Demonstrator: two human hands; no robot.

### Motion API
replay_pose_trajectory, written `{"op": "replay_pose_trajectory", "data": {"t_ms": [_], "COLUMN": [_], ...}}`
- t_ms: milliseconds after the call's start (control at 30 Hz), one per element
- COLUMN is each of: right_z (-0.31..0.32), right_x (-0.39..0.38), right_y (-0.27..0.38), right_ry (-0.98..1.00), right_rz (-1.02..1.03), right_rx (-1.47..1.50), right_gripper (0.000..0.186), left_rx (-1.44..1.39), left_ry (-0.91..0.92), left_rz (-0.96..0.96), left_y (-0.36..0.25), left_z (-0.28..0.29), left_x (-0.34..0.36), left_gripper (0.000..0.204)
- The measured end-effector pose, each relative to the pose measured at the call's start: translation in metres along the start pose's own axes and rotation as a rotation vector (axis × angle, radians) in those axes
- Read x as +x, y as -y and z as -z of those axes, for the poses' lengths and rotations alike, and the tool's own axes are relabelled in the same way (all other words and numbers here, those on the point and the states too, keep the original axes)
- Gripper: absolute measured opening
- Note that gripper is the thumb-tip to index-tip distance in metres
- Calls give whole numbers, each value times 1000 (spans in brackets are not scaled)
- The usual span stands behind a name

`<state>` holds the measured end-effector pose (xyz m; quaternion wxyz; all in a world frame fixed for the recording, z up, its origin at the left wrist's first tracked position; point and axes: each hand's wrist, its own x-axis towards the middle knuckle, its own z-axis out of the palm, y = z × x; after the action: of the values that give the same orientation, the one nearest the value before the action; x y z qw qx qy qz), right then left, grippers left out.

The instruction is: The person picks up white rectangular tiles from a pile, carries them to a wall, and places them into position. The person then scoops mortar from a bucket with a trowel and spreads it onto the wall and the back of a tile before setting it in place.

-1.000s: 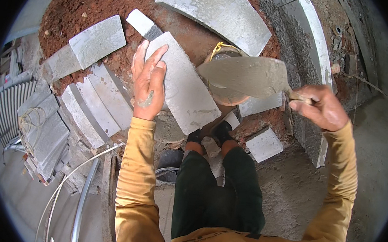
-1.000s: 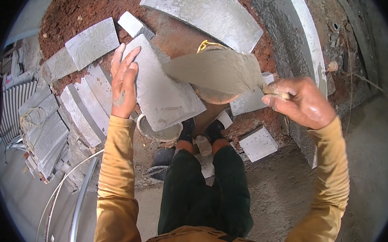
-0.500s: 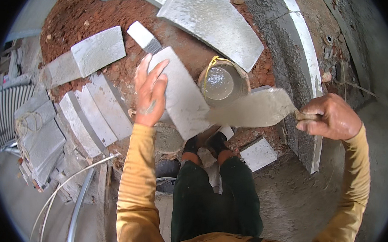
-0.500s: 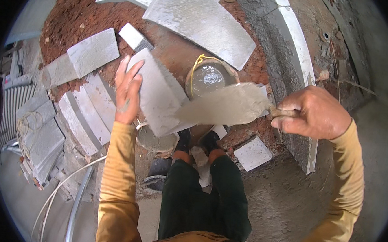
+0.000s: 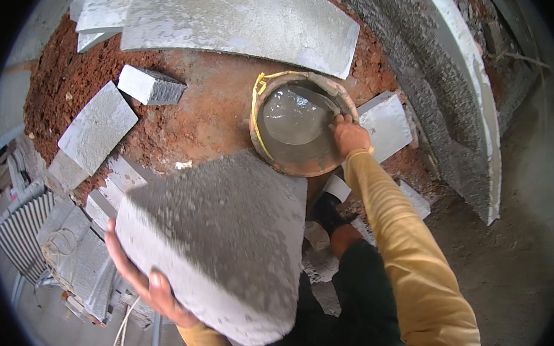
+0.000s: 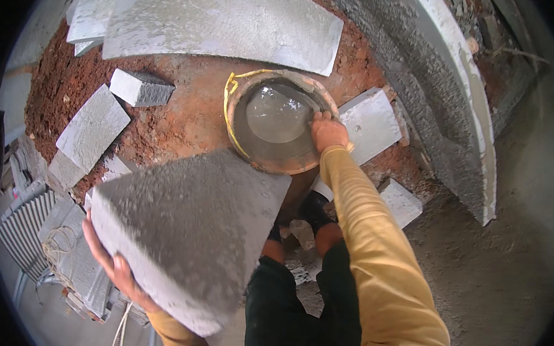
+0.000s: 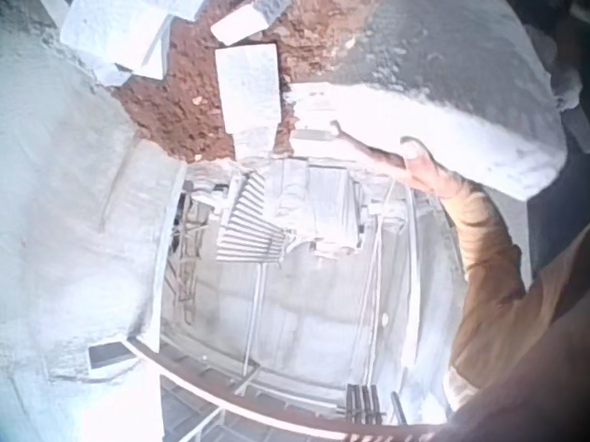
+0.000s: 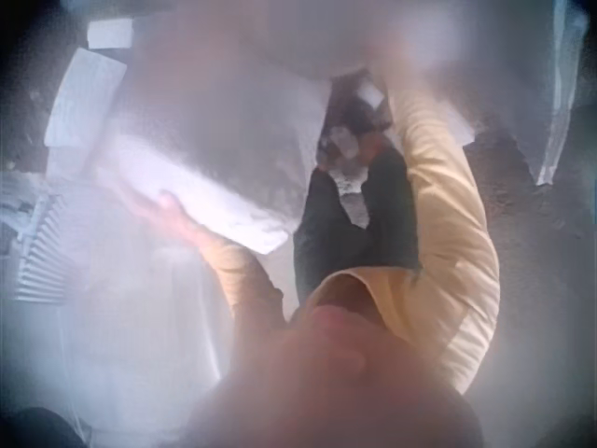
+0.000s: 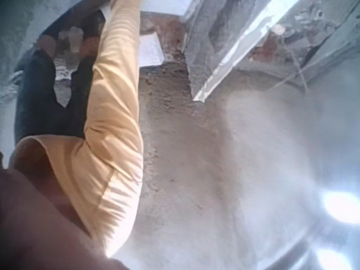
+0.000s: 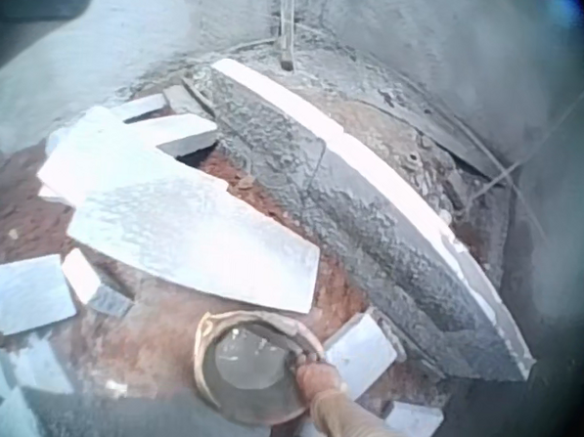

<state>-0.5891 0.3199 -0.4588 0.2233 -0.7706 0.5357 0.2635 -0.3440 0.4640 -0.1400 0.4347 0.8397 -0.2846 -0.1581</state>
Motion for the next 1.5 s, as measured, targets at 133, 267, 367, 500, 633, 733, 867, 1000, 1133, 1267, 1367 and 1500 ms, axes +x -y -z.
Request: {"op": "replay_pose_trajectory", "data": {"t_ms": [133,267,367,500,633,733,867,1000,1133,1267,1367,1500], "right_z": [-41,-40,-28,-12,7,40,121,232,320,348,346,338], "right_x": [2,-9,-15,-31,-63,-98,-162,-244,-320,-354,-365,-402], "right_y": [16,14,-1,-26,-37,-46,-52,-37,2,54,87,103], "right_ry": [111,333,213,613,578,545,429,326,223,129,93,31], "right_rz": [33,196,438,100,82,35,20,63,154,244,302,298], "right_rx": [38,89,63,757,965,1002,966,870,766,682,467,183], "right_gripper": [32,29,29,34,34,35,37,31,23,21,22,33], "left_rx": [-34,14,76,-60,123,94,-131,-285,-392,-331,-299,-224], "left_ry": [-49,-31,-47,-20,-38,-73,-42,45,68,27,8,12], "left_rz": [6,-43,-57,105,33,61,76,115,32,-61,-102,-130], "left_y": [7,12,12,13,18,22,27,26,26,35,40,41], "left_z": [-5,-1,1,6,13,12,7,6,0,-10,-12,-12], "left_x": [-24,-39,-46,-45,-30,-26,-29,-30,-29,-30,-30,-28], "left_gripper": [81,87,91,95,84,74,72,67,59,55,53,51]}}
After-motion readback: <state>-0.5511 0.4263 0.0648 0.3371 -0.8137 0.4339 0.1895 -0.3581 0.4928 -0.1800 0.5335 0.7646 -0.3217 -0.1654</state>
